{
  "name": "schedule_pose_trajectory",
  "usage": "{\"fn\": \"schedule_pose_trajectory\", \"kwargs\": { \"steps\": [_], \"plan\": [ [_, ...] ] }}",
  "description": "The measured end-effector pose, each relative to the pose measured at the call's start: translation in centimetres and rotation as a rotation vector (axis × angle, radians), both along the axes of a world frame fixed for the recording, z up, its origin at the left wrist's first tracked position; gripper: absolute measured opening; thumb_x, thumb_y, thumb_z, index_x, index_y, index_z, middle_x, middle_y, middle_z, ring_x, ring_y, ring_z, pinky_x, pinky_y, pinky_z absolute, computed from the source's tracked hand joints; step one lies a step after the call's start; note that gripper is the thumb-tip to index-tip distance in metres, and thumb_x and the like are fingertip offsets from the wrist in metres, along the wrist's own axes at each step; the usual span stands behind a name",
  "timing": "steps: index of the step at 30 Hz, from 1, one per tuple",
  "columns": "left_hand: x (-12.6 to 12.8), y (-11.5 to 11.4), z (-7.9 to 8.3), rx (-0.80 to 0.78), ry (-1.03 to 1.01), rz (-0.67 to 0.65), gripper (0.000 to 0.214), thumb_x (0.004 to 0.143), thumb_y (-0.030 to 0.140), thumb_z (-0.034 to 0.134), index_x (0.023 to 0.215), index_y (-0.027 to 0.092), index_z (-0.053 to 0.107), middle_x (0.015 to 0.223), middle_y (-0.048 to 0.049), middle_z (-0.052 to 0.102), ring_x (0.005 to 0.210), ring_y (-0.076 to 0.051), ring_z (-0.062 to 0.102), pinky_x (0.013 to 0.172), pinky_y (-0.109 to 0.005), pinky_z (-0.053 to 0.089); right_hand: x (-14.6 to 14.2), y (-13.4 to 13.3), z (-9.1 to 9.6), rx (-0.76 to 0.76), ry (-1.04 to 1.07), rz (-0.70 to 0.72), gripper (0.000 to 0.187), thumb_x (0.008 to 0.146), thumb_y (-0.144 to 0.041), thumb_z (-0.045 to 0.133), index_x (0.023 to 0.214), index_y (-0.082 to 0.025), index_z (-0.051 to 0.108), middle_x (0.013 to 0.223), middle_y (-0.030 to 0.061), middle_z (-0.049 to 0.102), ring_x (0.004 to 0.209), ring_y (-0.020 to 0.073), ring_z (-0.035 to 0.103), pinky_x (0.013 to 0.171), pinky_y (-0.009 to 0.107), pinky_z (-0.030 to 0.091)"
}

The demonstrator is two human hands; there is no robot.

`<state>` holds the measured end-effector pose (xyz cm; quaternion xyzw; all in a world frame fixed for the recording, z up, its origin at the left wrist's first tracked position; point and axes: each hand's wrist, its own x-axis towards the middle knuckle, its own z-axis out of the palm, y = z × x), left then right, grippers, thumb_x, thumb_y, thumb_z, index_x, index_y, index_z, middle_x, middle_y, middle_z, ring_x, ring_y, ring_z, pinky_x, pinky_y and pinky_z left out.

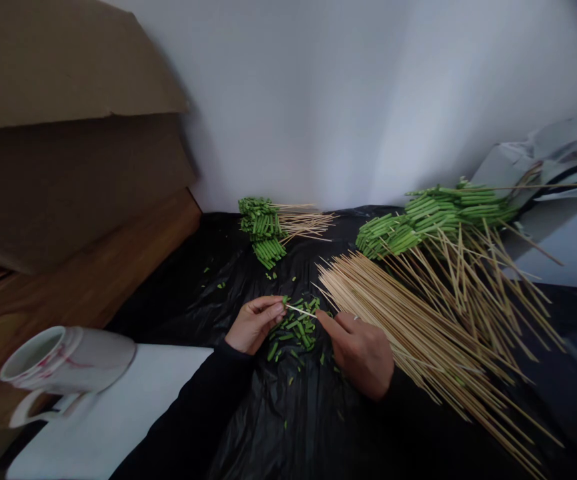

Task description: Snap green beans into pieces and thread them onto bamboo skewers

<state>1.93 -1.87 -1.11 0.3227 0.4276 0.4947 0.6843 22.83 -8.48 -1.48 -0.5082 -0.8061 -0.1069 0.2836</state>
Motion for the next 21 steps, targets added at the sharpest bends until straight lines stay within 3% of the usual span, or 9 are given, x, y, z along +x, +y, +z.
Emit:
{"fn": "schedule_pose_trajectory", "kwargs": {
  "steps": [21],
  "plan": [
    [-0.17,0.01,-0.32,0.027,0.020,0.001,0.027,0.050,0.019,0.089,0.073,0.013,0.076,0.067,-0.0032,0.071,0.060,-0.010,0.062,0.058,-0.021,0.050,-0.08,-0.02,-0.13,-0.017,0.005,-0.011,0.035,0.089,-0.013,0.046,0.120,-0.021,0.062,0.071,0.0013,0.059,0.059,0.0133,0.050,0.053,0.030,0.027]
  ]
}}
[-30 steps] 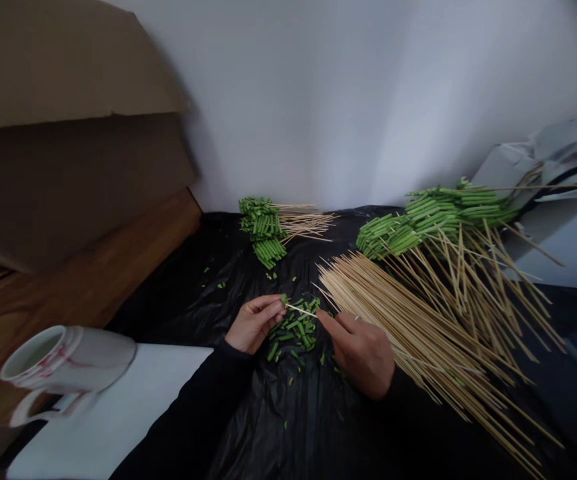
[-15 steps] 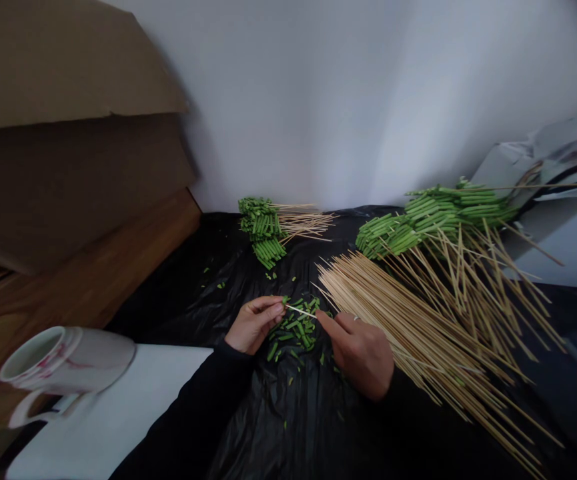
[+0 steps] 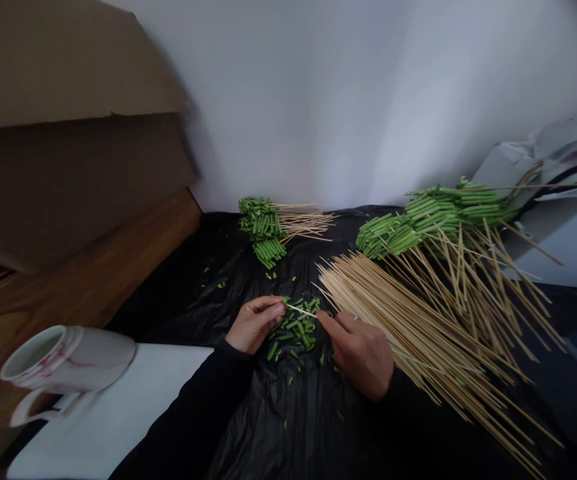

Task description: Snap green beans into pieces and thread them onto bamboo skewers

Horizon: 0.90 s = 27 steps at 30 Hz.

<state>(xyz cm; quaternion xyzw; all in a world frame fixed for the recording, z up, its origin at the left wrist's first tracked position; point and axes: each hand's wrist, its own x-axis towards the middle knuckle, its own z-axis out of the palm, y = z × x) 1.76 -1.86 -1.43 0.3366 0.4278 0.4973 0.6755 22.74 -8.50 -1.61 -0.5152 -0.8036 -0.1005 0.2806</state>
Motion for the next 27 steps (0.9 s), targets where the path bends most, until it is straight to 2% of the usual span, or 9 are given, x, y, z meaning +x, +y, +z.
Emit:
{"fn": "schedule_pose_trajectory", "kwargs": {
  "steps": [5,15,19,24,27],
  "plan": [
    [0.07,-0.01,-0.01,0.001,-0.001,-0.012,0.028,0.048,0.020,0.090,0.072,0.013,0.076,0.064,-0.0024,0.071,0.058,-0.008,0.061,0.059,-0.019,0.049,-0.06,-0.02,0.05,-0.022,0.011,0.007,0.035,0.089,-0.011,0.047,0.119,-0.021,0.062,0.071,0.0007,0.058,0.062,0.0139,0.052,0.055,0.031,0.028],
    [0.11,-0.14,-0.25,-0.013,0.036,-0.049,0.030,0.045,0.021,0.091,0.070,0.013,0.076,0.063,-0.0029,0.071,0.059,-0.010,0.062,0.062,-0.022,0.050,-0.33,-0.22,0.23,-0.027,0.055,0.025,0.029,0.089,-0.010,0.045,0.106,-0.021,0.066,0.069,0.0000,0.059,0.060,0.0132,0.050,0.056,0.030,0.028],
    [0.20,-0.14,0.00,0.003,0.033,-0.048,0.030,0.048,0.020,0.090,0.073,0.014,0.076,0.064,-0.0020,0.070,0.060,-0.009,0.061,0.061,-0.021,0.048,-0.45,-0.19,0.34,-0.046,0.087,0.037,0.029,0.090,-0.010,0.043,0.103,-0.021,0.066,0.069,0.0001,0.058,0.061,0.0134,0.050,0.057,0.030,0.027],
    [0.29,-0.23,0.44,0.021,0.046,-0.051,0.028,0.050,0.022,0.089,0.072,0.013,0.074,0.061,-0.0009,0.069,0.058,-0.008,0.060,0.058,-0.019,0.047,-0.43,-0.19,0.52,-0.059,0.117,0.037,0.027,0.093,-0.013,0.040,0.087,-0.020,0.066,0.065,0.0003,0.055,0.060,0.0141,0.049,0.057,0.031,0.025],
    [0.26,-0.29,0.46,0.012,0.055,-0.057,0.028,0.048,0.022,0.090,0.069,0.012,0.073,0.061,-0.0017,0.069,0.058,-0.009,0.061,0.060,-0.021,0.048,-0.41,-0.32,0.59,-0.044,0.115,0.049,0.027,0.093,-0.012,0.039,0.089,-0.019,0.065,0.066,0.0006,0.055,0.060,0.0146,0.048,0.057,0.031,0.025]
  ]
}}
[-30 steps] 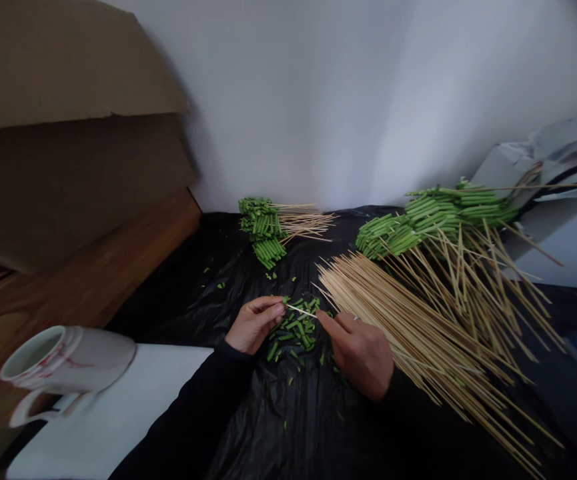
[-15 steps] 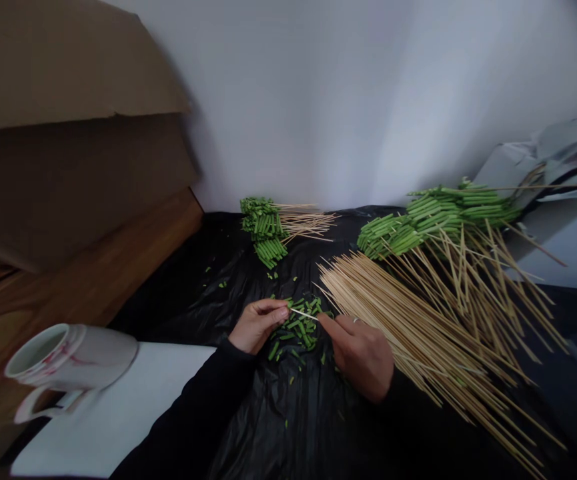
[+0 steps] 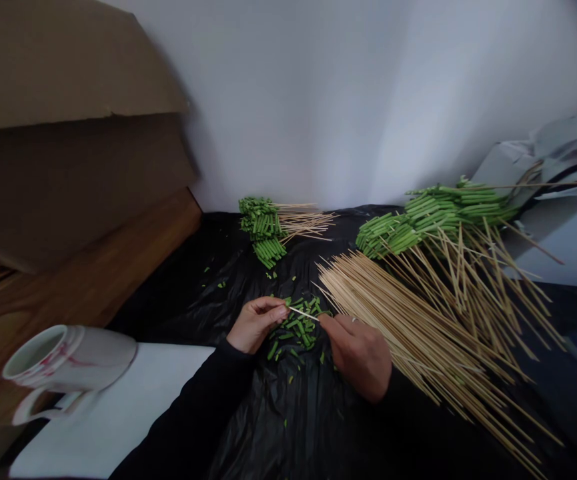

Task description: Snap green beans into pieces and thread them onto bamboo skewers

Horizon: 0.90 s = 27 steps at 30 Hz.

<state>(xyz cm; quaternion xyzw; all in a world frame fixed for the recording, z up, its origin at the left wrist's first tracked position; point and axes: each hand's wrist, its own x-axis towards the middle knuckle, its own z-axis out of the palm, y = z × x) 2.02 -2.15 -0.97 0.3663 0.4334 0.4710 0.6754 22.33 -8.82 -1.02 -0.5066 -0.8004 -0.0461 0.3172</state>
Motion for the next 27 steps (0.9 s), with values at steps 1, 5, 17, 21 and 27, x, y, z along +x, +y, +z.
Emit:
{"fn": "schedule_pose_trajectory", "kwargs": {
  "steps": [1,5,17,21,27],
  "plan": [
    [0.0,0.0,0.0,-0.002,0.002,-0.002,0.028,0.048,0.022,0.090,0.068,0.012,0.073,0.062,-0.0020,0.069,0.058,-0.010,0.061,0.060,-0.021,0.048,0.0,-0.1,0.0,0.003,0.001,0.004,0.028,0.093,-0.011,0.039,0.089,-0.019,0.066,0.066,0.0008,0.055,0.060,0.0148,0.048,0.058,0.031,0.026],
    [-0.1,0.0,-0.1,-0.015,-0.001,-0.010,0.030,0.045,0.021,0.091,0.066,0.012,0.073,0.062,-0.0025,0.070,0.059,-0.011,0.063,0.062,-0.022,0.049,0.0,-0.2,0.1,0.015,0.005,0.008,0.027,0.091,-0.010,0.041,0.089,-0.019,0.066,0.066,0.0010,0.055,0.061,0.0150,0.047,0.059,0.031,0.026],
    [0.1,-0.2,-0.1,0.003,-0.006,-0.022,0.030,0.044,0.022,0.092,0.066,0.012,0.073,0.061,-0.0023,0.069,0.058,-0.010,0.061,0.061,-0.021,0.048,-0.2,-0.3,0.1,0.085,0.047,0.017,0.026,0.091,-0.008,0.042,0.089,-0.017,0.067,0.063,0.0008,0.053,0.059,0.0155,0.045,0.057,0.032,0.025],
    [0.3,-0.3,0.0,0.021,0.019,-0.042,0.029,0.044,0.024,0.091,0.065,0.013,0.073,0.059,-0.0006,0.068,0.057,-0.009,0.060,0.060,-0.020,0.047,-0.4,-0.3,0.0,0.091,0.043,0.019,0.026,0.091,-0.009,0.042,0.090,-0.017,0.066,0.063,0.0007,0.053,0.059,0.0155,0.045,0.057,0.032,0.025],
    [1.8,-1.5,-0.4,0.110,0.114,-0.186,0.023,0.049,0.024,0.089,0.063,0.014,0.074,0.062,-0.0002,0.069,0.057,-0.009,0.058,0.058,-0.019,0.046,-1.0,-0.8,-0.1,0.088,0.040,0.061,0.026,0.093,-0.010,0.039,0.093,-0.016,0.065,0.065,0.0013,0.054,0.060,0.0162,0.046,0.058,0.032,0.026]
  ]
}}
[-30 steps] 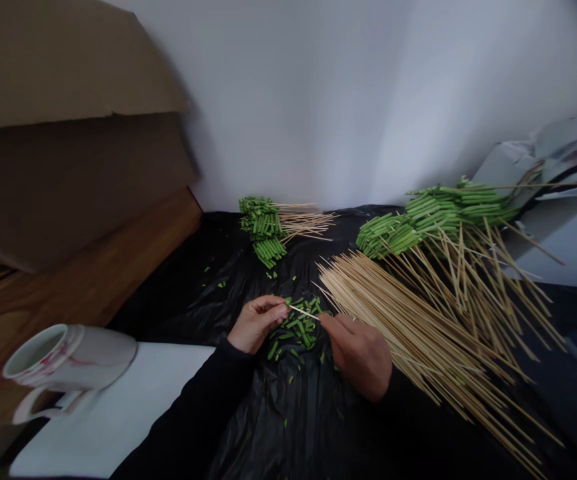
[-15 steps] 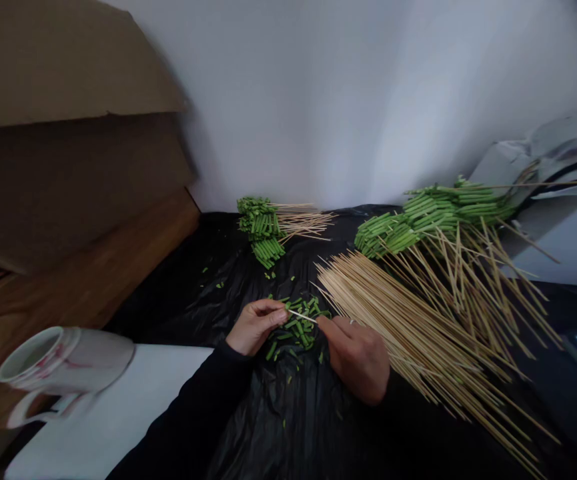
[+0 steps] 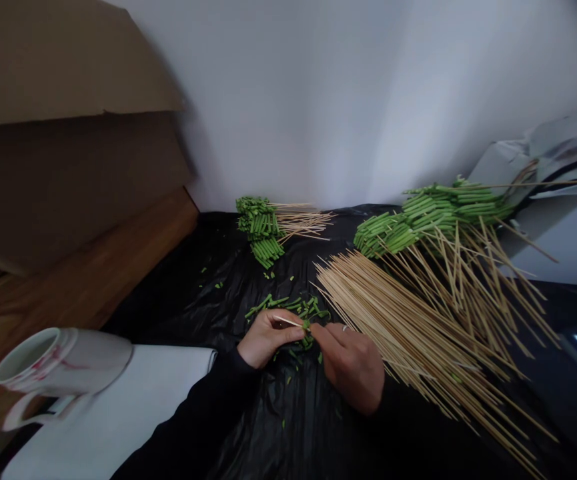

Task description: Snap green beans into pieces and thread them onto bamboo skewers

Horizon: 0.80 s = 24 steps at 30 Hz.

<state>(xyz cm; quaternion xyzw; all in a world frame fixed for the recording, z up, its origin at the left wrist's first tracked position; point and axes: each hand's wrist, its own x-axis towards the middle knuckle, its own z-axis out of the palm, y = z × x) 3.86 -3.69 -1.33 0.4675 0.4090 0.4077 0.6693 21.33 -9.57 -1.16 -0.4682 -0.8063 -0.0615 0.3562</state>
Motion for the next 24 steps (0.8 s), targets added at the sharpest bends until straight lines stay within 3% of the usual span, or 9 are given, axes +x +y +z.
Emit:
{"fn": "schedule_pose_trajectory", "kwargs": {
  "steps": [6,10,12,18,21,24],
  "plan": [
    [-0.9,0.8,0.4,0.130,0.084,-0.017,0.022,0.058,0.029,0.085,0.074,0.016,0.075,0.073,-0.0026,0.073,0.064,-0.012,0.062,0.063,-0.022,0.048,0.7,0.5,0.1,0.027,-0.009,-0.013,0.026,0.095,-0.014,0.040,0.096,-0.016,0.065,0.065,0.0013,0.055,0.060,0.0156,0.048,0.058,0.031,0.027],
    [-3.5,2.6,0.5,0.281,0.322,0.263,0.025,0.073,0.037,0.073,0.085,0.015,0.075,0.077,-0.0049,0.073,0.068,-0.015,0.062,0.066,-0.026,0.048,1.7,1.3,0.0,0.024,0.013,-0.122,0.025,0.095,-0.014,0.041,0.092,-0.017,0.066,0.066,0.0018,0.056,0.061,0.0148,0.050,0.059,0.030,0.028],
    [-4.5,3.2,0.2,0.384,0.510,0.331,0.024,0.077,0.036,0.069,0.086,0.015,0.074,0.083,-0.0069,0.074,0.076,-0.019,0.064,0.073,-0.030,0.049,1.9,1.5,0.0,0.030,0.008,-0.137,0.026,0.095,-0.015,0.041,0.094,-0.017,0.067,0.067,0.0019,0.056,0.061,0.0145,0.050,0.058,0.030,0.028],
    [-4.2,3.4,-1.3,0.853,1.083,0.181,0.020,0.085,0.022,0.060,0.100,0.020,0.073,0.100,-0.0088,0.071,0.097,-0.025,0.060,0.090,-0.042,0.045,1.7,1.5,-0.2,0.029,-0.024,-0.121,0.026,0.096,-0.017,0.041,0.094,-0.017,0.067,0.064,0.0012,0.056,0.058,0.0138,0.048,0.057,0.030,0.027],
    [-3.8,3.5,-1.8,0.960,1.293,0.187,0.019,0.084,0.019,0.062,0.098,0.022,0.074,0.107,-0.0094,0.069,0.102,-0.027,0.056,0.090,-0.044,0.045,1.7,1.5,-0.3,0.016,-0.015,-0.114,0.025,0.095,-0.017,0.042,0.096,-0.017,0.067,0.065,0.0012,0.056,0.059,0.0136,0.049,0.057,0.029,0.027],
    [-3.6,3.4,-1.9,1.002,1.346,0.176,0.016,0.083,0.018,0.062,0.093,0.023,0.074,0.108,-0.0077,0.068,0.103,-0.027,0.054,0.089,-0.043,0.045,1.6,1.4,-0.4,0.009,-0.015,-0.107,0.026,0.095,-0.017,0.042,0.096,-0.017,0.068,0.065,0.0014,0.056,0.059,0.0136,0.050,0.058,0.029,0.028]
  ]
}}
